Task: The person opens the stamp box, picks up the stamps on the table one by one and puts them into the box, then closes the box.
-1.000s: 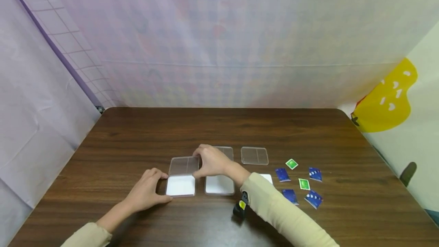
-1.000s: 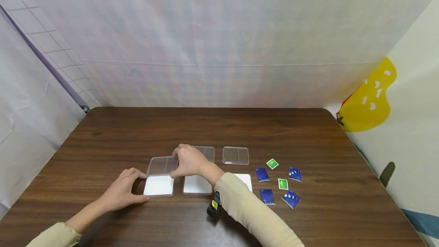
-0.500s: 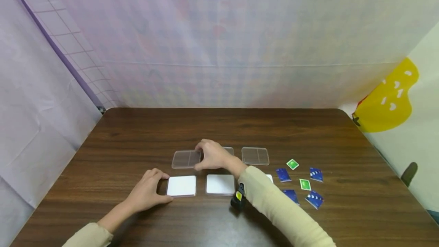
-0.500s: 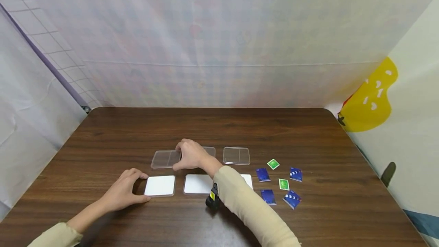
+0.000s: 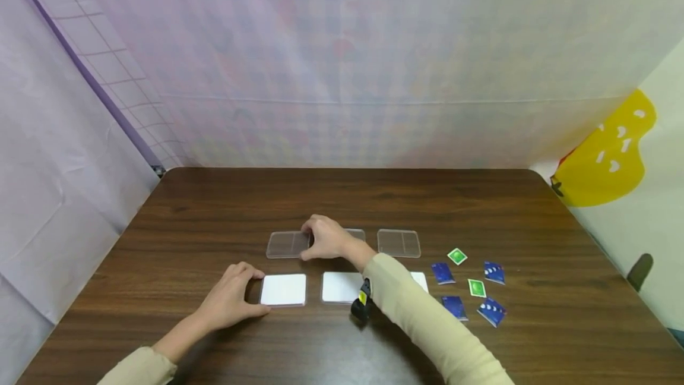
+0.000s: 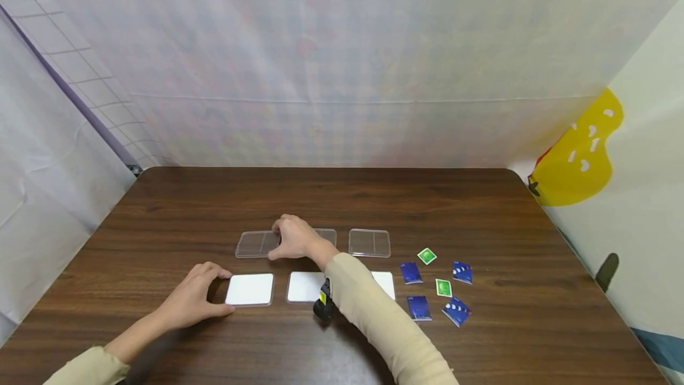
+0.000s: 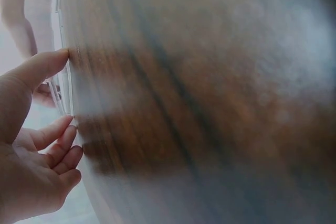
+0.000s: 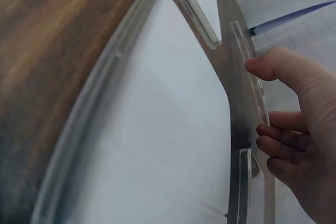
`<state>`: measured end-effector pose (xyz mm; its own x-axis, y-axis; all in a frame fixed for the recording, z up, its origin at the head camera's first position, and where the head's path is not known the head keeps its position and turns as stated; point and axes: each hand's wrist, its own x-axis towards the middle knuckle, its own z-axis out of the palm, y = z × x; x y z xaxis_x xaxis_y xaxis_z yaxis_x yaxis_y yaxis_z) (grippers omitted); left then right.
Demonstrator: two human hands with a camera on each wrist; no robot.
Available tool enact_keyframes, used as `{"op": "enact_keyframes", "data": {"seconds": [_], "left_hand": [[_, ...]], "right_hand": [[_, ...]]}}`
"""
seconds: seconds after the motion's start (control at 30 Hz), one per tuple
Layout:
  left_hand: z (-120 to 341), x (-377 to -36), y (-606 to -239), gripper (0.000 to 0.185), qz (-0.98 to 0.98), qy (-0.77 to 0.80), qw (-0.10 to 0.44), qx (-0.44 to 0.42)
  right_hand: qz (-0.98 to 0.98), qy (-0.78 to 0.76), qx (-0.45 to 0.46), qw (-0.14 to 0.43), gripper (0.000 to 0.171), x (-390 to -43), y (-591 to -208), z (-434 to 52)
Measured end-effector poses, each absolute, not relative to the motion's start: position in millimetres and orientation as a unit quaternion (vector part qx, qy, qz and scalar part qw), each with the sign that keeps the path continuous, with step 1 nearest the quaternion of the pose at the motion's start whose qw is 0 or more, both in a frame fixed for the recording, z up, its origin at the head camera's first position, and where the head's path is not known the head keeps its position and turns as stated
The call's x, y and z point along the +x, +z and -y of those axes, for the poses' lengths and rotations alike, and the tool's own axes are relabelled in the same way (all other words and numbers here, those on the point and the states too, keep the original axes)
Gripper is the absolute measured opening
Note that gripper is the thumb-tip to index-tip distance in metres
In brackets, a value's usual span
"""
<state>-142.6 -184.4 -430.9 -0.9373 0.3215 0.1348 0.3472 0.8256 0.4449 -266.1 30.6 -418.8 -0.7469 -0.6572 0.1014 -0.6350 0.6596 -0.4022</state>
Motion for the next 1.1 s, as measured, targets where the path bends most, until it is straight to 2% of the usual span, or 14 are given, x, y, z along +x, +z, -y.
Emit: {"op": "enact_keyframes", "data": {"seconds": [0.67,0.93,1.1], "left_hand": [[185,-140,-431,0.056,0.956,-0.238,0.023,-0.167],[183,-140,-430,0.058,0.957,-0.235,0.026,-0.169],[178,-140,-427,0.06,0.954,-0.235,0.047,-0.178]], "right_hand": [[-0.906,-0.206,-0.366,0.059,0.061,-268,-412,-32],[-0.892,-0.223,-0.391,0.04,0.062,-256,-396,-65],[-0.887,-0.23,-0.399,0.015,0.061,-245,-385,-94]]}}
